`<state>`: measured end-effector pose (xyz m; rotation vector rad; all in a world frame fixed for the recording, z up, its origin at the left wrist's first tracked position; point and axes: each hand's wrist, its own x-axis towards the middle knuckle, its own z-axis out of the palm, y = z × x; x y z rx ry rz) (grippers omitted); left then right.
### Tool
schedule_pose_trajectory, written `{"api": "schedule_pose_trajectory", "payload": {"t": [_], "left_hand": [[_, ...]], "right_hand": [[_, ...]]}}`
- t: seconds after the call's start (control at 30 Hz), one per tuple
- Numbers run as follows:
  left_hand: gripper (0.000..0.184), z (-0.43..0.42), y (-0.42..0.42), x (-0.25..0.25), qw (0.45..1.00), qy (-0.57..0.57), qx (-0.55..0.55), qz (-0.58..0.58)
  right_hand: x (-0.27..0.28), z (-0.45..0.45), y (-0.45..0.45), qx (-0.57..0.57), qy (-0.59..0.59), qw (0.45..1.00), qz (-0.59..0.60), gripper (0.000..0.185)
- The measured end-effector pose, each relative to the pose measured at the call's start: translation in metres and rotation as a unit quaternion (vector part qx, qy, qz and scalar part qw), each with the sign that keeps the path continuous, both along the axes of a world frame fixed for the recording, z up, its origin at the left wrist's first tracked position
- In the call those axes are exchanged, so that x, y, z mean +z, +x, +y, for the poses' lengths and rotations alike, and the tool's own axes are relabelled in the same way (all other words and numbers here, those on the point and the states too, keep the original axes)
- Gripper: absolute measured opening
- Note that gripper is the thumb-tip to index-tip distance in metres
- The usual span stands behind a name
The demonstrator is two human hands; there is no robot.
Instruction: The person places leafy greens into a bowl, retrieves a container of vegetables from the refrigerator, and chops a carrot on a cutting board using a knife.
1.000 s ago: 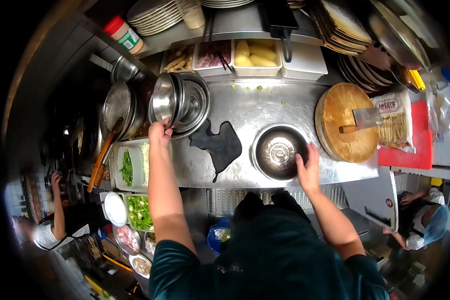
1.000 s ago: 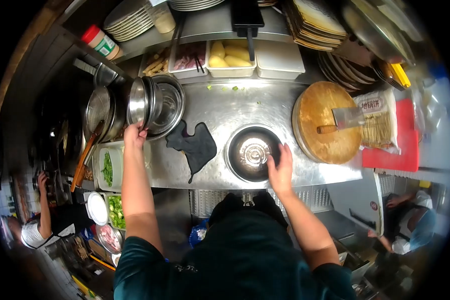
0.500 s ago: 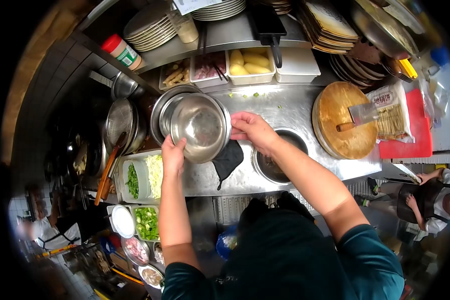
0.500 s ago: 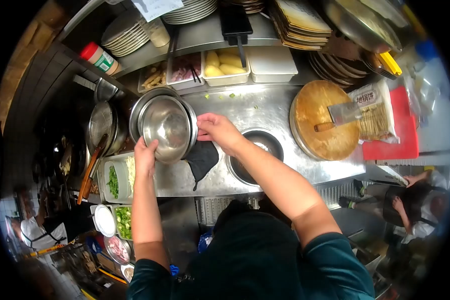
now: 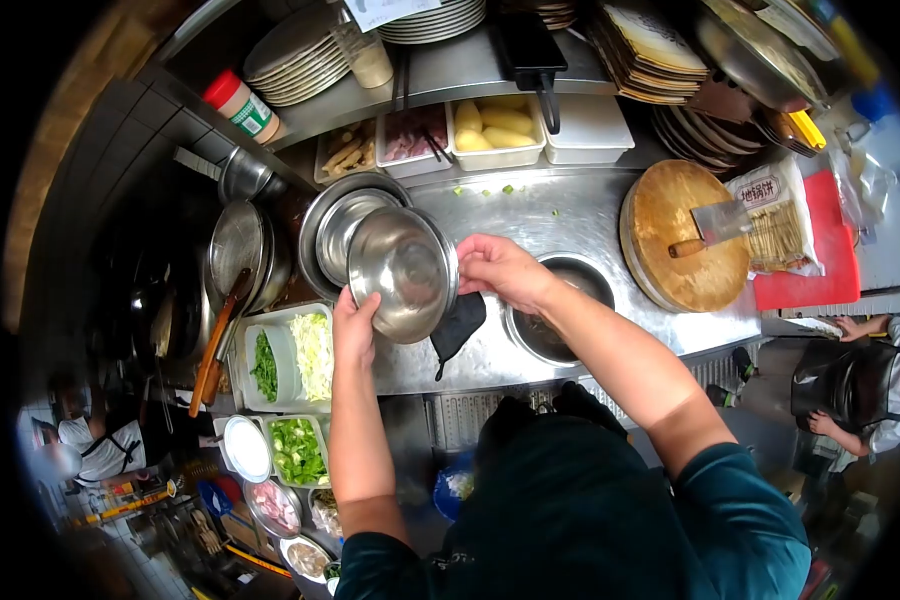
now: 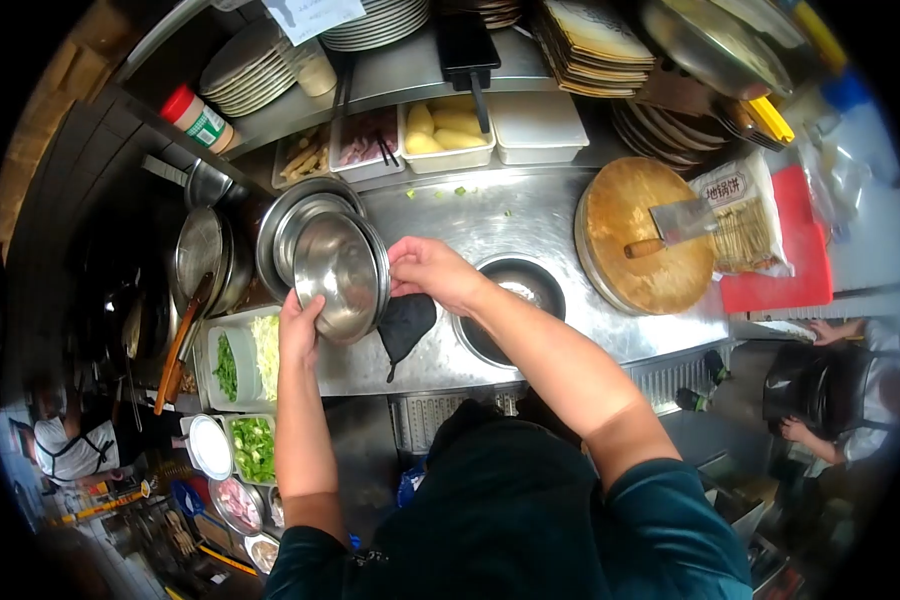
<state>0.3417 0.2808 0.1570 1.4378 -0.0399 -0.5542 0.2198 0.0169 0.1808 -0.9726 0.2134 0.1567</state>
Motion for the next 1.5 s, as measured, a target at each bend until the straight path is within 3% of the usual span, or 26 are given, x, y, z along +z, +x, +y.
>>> {"api": "schedule_pose_trajectory", "payload": {"t": [0.13, 0.23, 0.37, 0.47, 0.5, 0.53, 0.57, 0.6, 0.63, 0.7, 0.73, 0.77, 0.83, 1.0, 1.07, 1.1, 1.13, 1.17, 1.2, 1.23, 1.3, 1.37, 1.4, 1.43, 1.47, 1.5], "left_hand": [[0.037, 0.003, -0.001, 0.001, 0.998, 0.042, -0.002, -0.037], [0.038, 0.014, 0.009, -0.012, 0.997, 0.052, -0.003, -0.062], [0.039, -0.002, 0.001, 0.007, 0.992, 0.067, 0.023, -0.103], [0.038, -0.003, 0.013, -0.002, 0.977, 0.123, 0.024, -0.171], [0.037, -0.004, 0.015, -0.002, 0.97, 0.151, 0.033, -0.189], [0.035, -0.006, 0.021, -0.003, 0.96, 0.182, 0.048, -0.207], [0.033, -0.008, 0.023, -0.002, 0.953, 0.186, 0.069, -0.229], [0.033, -0.009, 0.027, 0.001, 0.947, 0.198, 0.101, -0.232], [0.034, 0.002, 0.05, -0.018, 0.936, 0.218, 0.121, -0.247], [0.037, 0.022, 0.097, -0.059, 0.912, 0.255, 0.191, -0.259], [0.044, 0.015, 0.098, -0.04, 0.947, 0.222, 0.199, -0.121], [0.047, 0.022, 0.118, -0.056, 0.946, 0.224, 0.215, -0.097], [0.045, 0.019, 0.124, -0.054, 0.933, 0.252, 0.244, -0.081], [0.047, 0.031, 0.148, -0.086, 0.94, 0.215, 0.264, -0.026], [0.053, 0.034, 0.143, -0.09, 0.931, 0.23, 0.264, -0.104], [0.052, 0.034, 0.135, -0.089, 0.842, 0.375, 0.273, -0.276], [0.052, 0.03, 0.119, -0.08, 0.704, 0.498, 0.265, -0.432], [0.05, 0.012, 0.082, -0.047, 0.76, 0.413, 0.244, -0.439], [0.045, 0.0, 0.054, -0.036, 0.783, 0.345, 0.201, -0.477], [0.038, -0.006, 0.031, -0.042, 0.768, 0.342, 0.146, -0.522], [0.029, -0.022, -0.021, -0.049, 0.793, 0.332, -0.03, -0.51], [0.053, -0.032, -0.056, -0.091, 0.735, 0.376, -0.157, -0.542], [0.07, -0.037, -0.069, -0.1, 0.738, 0.419, -0.194, -0.492], [0.077, -0.044, -0.079, -0.1, 0.712, 0.492, -0.204, -0.457], [0.078, -0.044, -0.077, -0.105, 0.714, 0.519, -0.212, -0.419], [0.079, -0.046, -0.076, -0.116, 0.715, 0.544, -0.221, -0.381]], "right_hand": [[-0.006, 0.004, 0.003, -0.025, -0.037, 0.998, 0.031, 0.011], [-0.012, 0.005, 0.001, -0.04, -0.017, 0.998, 0.041, 0.017], [-0.02, 0.014, 0.005, -0.093, 0.009, 0.995, 0.044, 0.017], [-0.036, 0.029, 0.011, -0.172, -0.088, 0.981, 0.018, 0.017], [-0.028, 0.029, 0.005, -0.196, -0.172, 0.965, 0.02, 0.017], [-0.021, 0.028, 0.004, -0.214, -0.253, 0.943, 0.02, 0.017], [-0.044, 0.03, 0.012, -0.298, -0.365, 0.881, -0.029, 0.019], [-0.036, 0.023, 0.008, -0.337, -0.385, 0.859, 0.017, 0.02], [-0.045, 0.008, 0.007, -0.343, -0.309, 0.886, 0.05, 0.02], [-0.055, -0.033, -0.009, -0.359, -0.333, 0.867, 0.086, 0.021], [-0.043, -0.051, -0.02, -0.352, -0.221, 0.899, 0.137, 0.02], [-0.04, -0.068, -0.028, -0.365, -0.206, 0.886, 0.199, 0.019], [-0.059, -0.098, -0.042, -0.4, -0.143, 0.881, 0.209, 0.019], [-0.09, -0.141, -0.084, -0.402, -0.151, 0.869, 0.246, 0.016], [-0.116, -0.152, -0.101, -0.418, -0.16, 0.87, 0.205, 0.028], [-0.141, -0.162, -0.114, -0.403, -0.294, 0.839, 0.216, 0.037], [-0.16, -0.17, -0.123, -0.38, -0.423, 0.793, 0.219, 0.046], [-0.131, -0.157, -0.138, -0.352, -0.485, 0.762, 0.246, 0.057], [-0.122, -0.148, -0.152, -0.335, -0.53, 0.738, 0.251, 0.055], [-0.119, -0.141, -0.166, -0.315, -0.573, 0.712, 0.253, 0.053], [-0.121, -0.11, -0.195, -0.276, -0.633, 0.669, 0.275, 0.06], [-0.121, -0.086, -0.215, -0.191, -0.598, 0.699, 0.342, 0.074], [-0.141, -0.082, -0.223, -0.181, -0.564, 0.722, 0.357, 0.07], [-0.14, -0.075, -0.223, -0.202, -0.453, 0.782, 0.378, 0.061], [-0.139, -0.07, -0.224, -0.221, -0.333, 0.827, 0.394, 0.051], [-0.144, -0.067, -0.226, -0.225, -0.321, 0.836, 0.384, 0.044]]}}
